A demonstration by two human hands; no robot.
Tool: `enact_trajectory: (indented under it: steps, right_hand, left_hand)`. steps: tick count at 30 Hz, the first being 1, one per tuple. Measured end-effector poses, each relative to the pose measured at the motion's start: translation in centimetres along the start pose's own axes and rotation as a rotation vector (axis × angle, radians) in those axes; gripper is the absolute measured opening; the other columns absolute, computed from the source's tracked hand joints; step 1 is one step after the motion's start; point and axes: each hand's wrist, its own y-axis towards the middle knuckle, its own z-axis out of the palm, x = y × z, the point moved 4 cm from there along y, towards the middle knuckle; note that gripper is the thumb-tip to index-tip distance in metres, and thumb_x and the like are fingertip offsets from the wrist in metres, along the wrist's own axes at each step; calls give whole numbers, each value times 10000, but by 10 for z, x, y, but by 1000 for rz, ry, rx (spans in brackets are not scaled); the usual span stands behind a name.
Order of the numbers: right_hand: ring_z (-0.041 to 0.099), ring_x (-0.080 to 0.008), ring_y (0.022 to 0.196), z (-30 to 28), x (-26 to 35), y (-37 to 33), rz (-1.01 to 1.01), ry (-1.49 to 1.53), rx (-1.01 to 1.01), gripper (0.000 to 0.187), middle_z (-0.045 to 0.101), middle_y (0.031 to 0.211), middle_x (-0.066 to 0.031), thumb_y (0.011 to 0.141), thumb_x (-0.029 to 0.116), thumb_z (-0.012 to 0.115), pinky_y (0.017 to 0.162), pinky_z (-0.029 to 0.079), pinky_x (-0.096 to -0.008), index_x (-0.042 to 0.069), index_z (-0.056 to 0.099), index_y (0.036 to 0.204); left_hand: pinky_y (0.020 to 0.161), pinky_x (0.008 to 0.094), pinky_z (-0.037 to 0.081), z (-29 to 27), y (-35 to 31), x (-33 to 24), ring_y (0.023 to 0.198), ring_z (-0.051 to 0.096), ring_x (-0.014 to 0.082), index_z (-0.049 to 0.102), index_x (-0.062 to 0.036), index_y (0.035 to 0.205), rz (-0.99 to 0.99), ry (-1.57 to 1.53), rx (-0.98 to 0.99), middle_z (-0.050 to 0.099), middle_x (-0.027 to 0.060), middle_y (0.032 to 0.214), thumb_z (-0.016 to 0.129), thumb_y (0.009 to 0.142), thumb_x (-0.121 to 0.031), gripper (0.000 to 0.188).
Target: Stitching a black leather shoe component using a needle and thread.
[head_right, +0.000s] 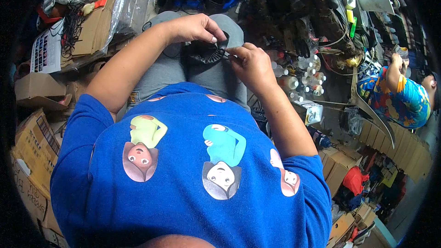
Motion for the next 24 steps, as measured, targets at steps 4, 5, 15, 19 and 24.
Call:
enact_trajectory:
  steps: [4,5,15,19,24]
  right_hand:
    - [605,-301,713,0,1,2,-35,-31,-70,179,588,754,-110,734,82,642,646,490,-384,117,703,898]
    - [605,-305,716,-1,3,4,-68,-85,-67,174,591,759,-110,734,79,640,648,490,-387,114,703,892]
    - [609,-285,724,-11,4,19,-63,-50,78,161,582,768,-114,742,87,651,654,485,-365,99,699,895]
    - [557,-165,678,-2,-9,23,-89,51,101,163,542,744,-48,762,69,674,619,456,-296,87,699,922]
    - [524,-99,818,5,-42,29,9,327,234,172,533,844,15,808,95,659,694,431,-252,104,696,976]
  left_hand:
    - [841,252,446,0,2,-6,897,592,119,639,10,1074,-34,61,7,664,64,968,622,785,-59,297]
    - [827,252,449,-1,2,-7,882,591,116,641,8,1070,-41,77,11,664,60,960,626,785,-62,294]
    - [788,254,460,-2,2,-9,836,588,107,656,-5,1035,-45,83,5,667,46,918,648,782,-89,267]
    - [811,261,460,-1,11,-3,855,596,112,653,-1,1036,27,169,-18,672,56,931,646,788,-94,265]
    - [856,275,454,-1,9,-6,906,610,134,649,-9,1049,109,283,55,678,74,967,651,785,-109,282]
